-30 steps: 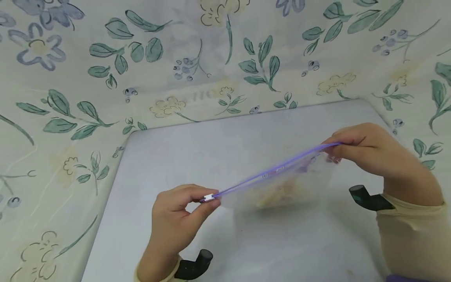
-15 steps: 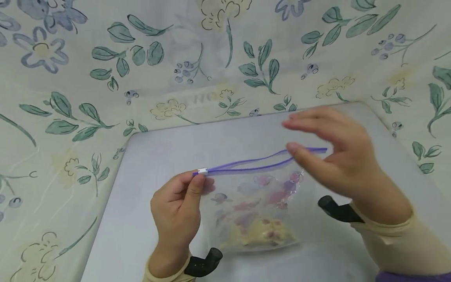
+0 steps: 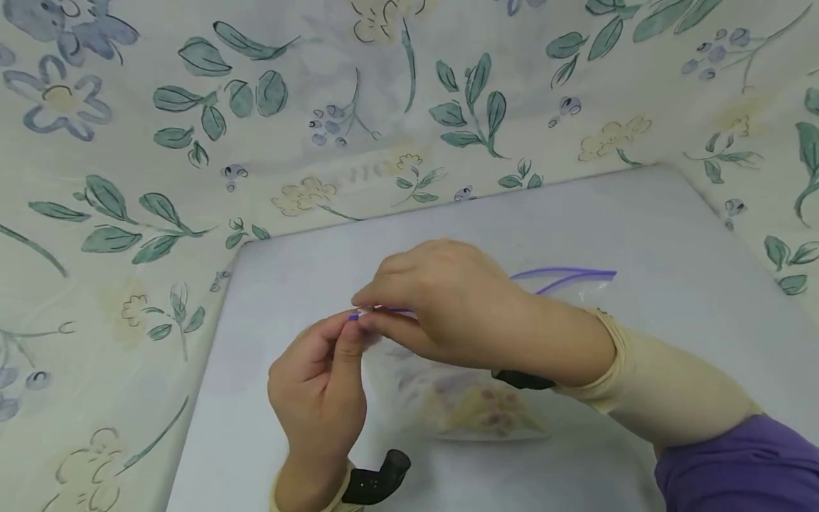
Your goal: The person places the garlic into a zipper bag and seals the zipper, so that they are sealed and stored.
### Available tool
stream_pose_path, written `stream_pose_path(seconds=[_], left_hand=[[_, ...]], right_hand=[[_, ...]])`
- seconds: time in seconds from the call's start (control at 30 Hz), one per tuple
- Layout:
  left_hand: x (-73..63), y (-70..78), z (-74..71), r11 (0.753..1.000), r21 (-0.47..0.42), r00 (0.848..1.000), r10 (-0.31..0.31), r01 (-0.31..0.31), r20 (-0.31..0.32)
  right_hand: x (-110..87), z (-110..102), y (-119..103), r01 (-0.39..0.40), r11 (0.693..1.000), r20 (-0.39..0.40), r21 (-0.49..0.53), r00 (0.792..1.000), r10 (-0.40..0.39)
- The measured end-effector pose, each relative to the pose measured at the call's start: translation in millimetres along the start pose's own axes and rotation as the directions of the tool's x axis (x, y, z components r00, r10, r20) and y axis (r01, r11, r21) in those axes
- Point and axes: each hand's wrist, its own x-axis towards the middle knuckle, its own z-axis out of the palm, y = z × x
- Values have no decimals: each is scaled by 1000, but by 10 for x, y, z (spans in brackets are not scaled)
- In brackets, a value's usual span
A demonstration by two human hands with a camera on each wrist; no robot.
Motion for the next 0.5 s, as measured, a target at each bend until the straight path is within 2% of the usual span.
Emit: stream_pose_path(seconds=[0.13,0.5], left_hand=[[0,4,-7,997,62,999,43,-42,-7],[-25,-22,-11,992,112,999,53,-52,-2]], right_hand=[[28,-15,6,-14,998,63,58,998,11],[64,-41,-6,-33,999,163,-28,986,38]])
